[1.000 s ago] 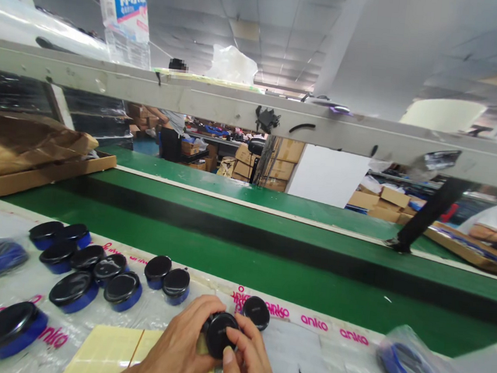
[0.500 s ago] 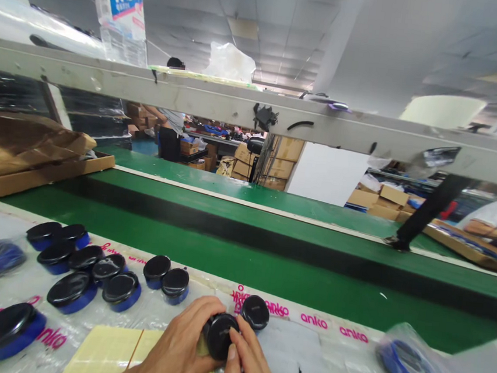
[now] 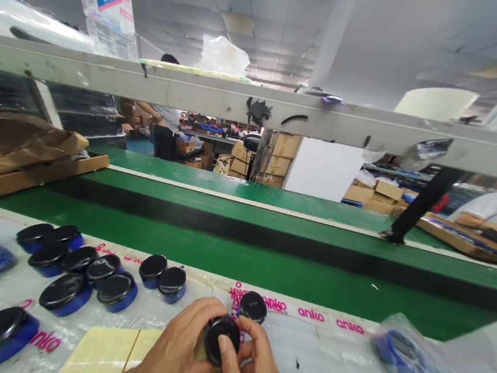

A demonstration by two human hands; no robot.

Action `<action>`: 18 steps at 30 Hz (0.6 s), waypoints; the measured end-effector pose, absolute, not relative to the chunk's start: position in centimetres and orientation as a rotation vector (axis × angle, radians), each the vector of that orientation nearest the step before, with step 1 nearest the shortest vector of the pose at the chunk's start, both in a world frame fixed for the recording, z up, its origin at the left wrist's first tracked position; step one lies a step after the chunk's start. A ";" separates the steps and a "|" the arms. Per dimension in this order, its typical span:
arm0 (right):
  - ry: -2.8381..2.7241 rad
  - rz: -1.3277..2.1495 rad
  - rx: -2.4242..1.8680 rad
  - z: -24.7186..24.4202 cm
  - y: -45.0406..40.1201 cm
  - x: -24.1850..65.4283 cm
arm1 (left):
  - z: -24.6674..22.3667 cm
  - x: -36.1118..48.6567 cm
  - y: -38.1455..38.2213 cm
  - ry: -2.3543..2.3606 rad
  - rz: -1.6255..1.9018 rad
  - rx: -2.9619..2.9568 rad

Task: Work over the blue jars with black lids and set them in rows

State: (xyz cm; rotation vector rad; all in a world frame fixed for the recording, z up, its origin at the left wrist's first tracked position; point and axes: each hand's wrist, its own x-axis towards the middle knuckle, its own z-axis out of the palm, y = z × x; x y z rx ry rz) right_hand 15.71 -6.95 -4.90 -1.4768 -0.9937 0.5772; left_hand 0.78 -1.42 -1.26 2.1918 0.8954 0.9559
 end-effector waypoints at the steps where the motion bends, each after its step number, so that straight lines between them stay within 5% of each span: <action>1: -0.975 0.600 -1.439 -5.1 -6.8 15.7 | -1.5 0.8 -1.4 0.884 0.964 2.219; 18: -1.026 0.601 -1.507 -3.5 -6.5 15.6 | -1.4 0.8 -1.2 0.881 1.066 2.374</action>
